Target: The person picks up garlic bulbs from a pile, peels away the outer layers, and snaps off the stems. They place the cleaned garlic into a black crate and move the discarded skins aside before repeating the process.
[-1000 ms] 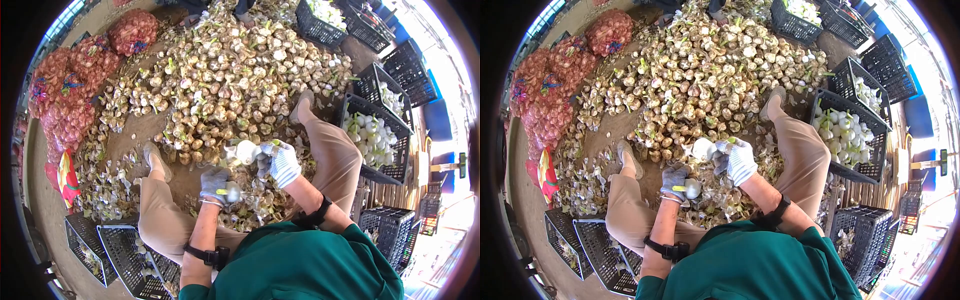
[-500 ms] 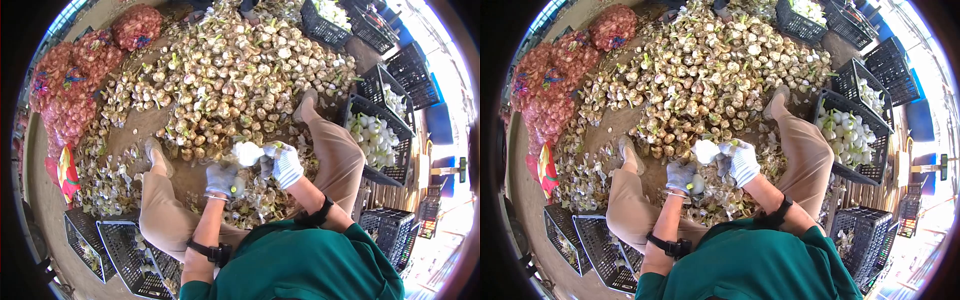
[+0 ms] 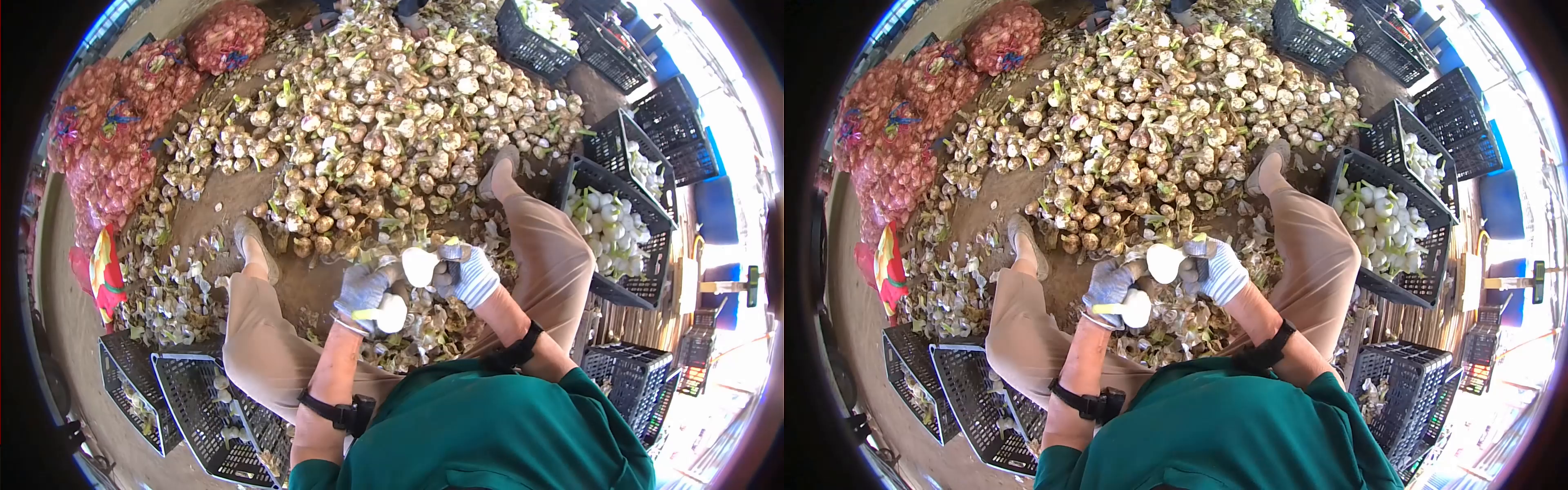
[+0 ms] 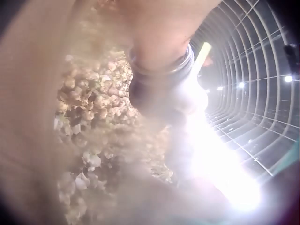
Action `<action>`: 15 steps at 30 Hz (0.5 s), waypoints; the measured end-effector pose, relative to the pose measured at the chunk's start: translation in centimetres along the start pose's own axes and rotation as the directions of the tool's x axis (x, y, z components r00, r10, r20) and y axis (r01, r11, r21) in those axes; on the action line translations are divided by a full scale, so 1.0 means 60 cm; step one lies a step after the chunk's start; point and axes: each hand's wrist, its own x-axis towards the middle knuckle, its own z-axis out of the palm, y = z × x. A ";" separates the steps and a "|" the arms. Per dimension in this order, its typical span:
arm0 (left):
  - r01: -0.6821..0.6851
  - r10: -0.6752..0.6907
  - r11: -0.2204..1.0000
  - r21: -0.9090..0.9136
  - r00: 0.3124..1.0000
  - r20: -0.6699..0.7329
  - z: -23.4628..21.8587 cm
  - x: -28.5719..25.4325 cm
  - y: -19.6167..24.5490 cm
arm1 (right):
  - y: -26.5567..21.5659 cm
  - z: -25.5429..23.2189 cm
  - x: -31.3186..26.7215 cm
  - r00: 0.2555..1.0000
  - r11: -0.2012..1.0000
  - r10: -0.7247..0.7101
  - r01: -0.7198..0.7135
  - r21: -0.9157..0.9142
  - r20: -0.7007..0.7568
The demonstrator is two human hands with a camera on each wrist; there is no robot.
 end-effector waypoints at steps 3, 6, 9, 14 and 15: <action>-0.159 0.126 0.983 -0.091 0.947 -0.296 -0.027 0.045 -0.029 | 0.001 -0.029 0.008 0.976 0.978 0.029 -0.072 0.195 0.216; -0.124 0.023 0.980 -0.156 0.850 -0.526 -0.068 0.063 -0.034 | -0.011 -0.013 -0.006 0.923 0.889 -0.300 0.362 -0.281 0.242; -0.152 0.112 0.988 -0.018 0.799 -0.590 -0.053 0.060 -0.022 | -0.012 0.050 -0.034 0.970 0.575 -0.144 0.245 -0.780 0.198; -0.326 0.268 0.928 -0.183 0.922 -0.279 -0.111 0.141 -0.133 | 0.085 0.059 0.007 0.619 -0.219 -0.312 0.692 -0.688 0.721; -0.275 0.241 0.961 -0.036 0.893 -0.379 -0.064 0.110 -0.102 | 0.081 0.050 0.015 0.602 -0.266 -0.306 0.690 -0.674 0.737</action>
